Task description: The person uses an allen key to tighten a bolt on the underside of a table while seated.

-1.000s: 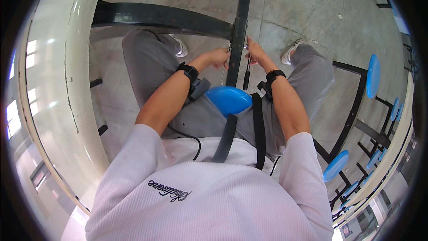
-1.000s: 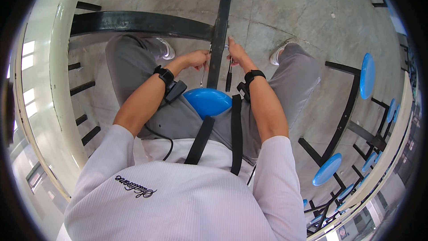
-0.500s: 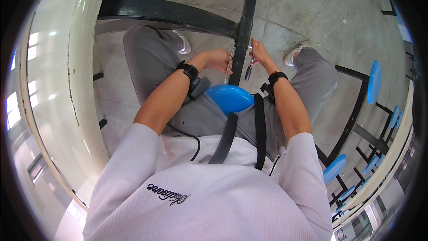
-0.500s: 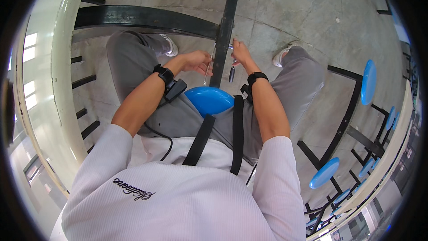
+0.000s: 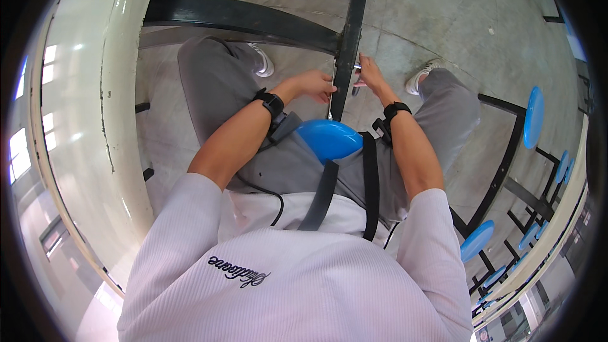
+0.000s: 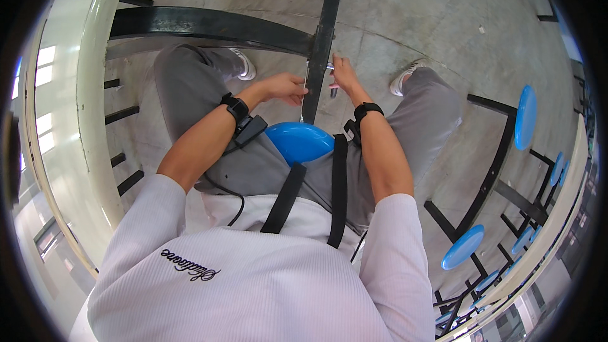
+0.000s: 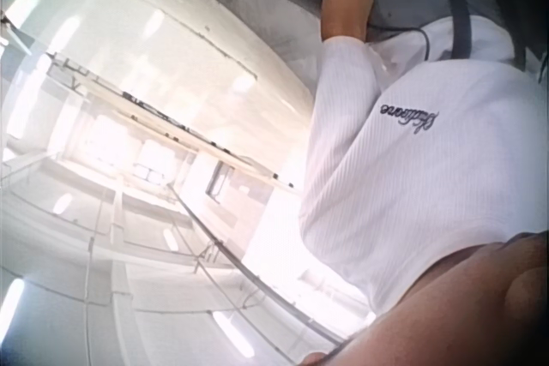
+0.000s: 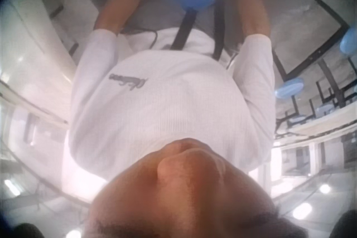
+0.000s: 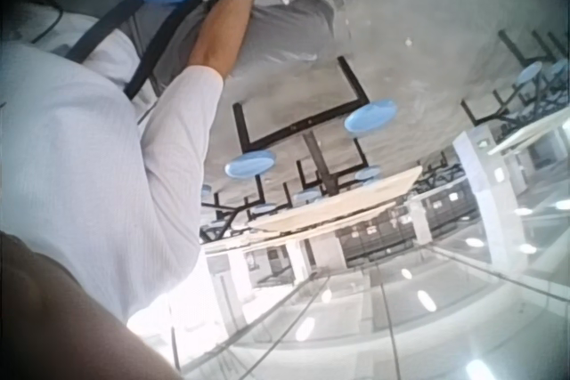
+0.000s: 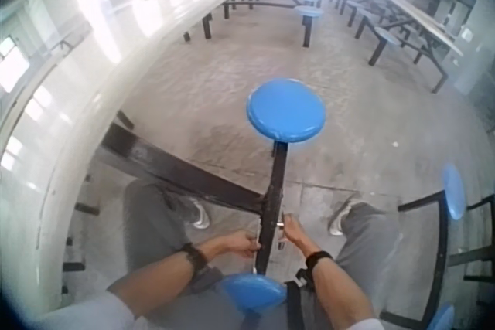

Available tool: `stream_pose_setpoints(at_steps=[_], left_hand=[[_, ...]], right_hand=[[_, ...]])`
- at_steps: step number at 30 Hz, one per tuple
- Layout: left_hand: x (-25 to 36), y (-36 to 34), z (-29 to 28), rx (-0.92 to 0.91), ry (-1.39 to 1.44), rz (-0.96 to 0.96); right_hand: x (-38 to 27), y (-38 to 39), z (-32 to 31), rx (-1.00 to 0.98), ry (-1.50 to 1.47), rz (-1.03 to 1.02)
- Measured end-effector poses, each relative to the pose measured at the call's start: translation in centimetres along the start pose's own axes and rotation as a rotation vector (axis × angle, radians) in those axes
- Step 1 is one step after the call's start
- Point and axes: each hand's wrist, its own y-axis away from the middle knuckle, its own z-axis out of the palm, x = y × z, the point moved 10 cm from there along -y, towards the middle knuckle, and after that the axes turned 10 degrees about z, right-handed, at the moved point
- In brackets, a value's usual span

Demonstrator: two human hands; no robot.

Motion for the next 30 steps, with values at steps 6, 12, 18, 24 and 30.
stream_pose_setpoints(at_steps=[6,12,18,24,30], left_hand=[[1.0,-0.1,0.0,-0.003,-0.027,0.093],[-0.2,-0.7,-0.3,-0.024,-0.004,0.091],[0.9,-0.9,0.4,-0.063,-0.046,0.142],[1.3,-0.3,-0.1,-0.039,-0.065,0.133],[1.0,-0.3,-0.3,-0.048,-0.015,0.122]], right_hand=[[0.0,0.4,0.3,-0.021,0.177,0.105],[1.0,0.5,0.7,-0.053,0.162,0.299],[1.3,-1.0,0.1,-0.075,-0.137,0.104],[-0.1,0.2,-0.4,0.1,-0.139,-0.095],[1.3,0.7,0.3,-0.025,0.146,0.384]])
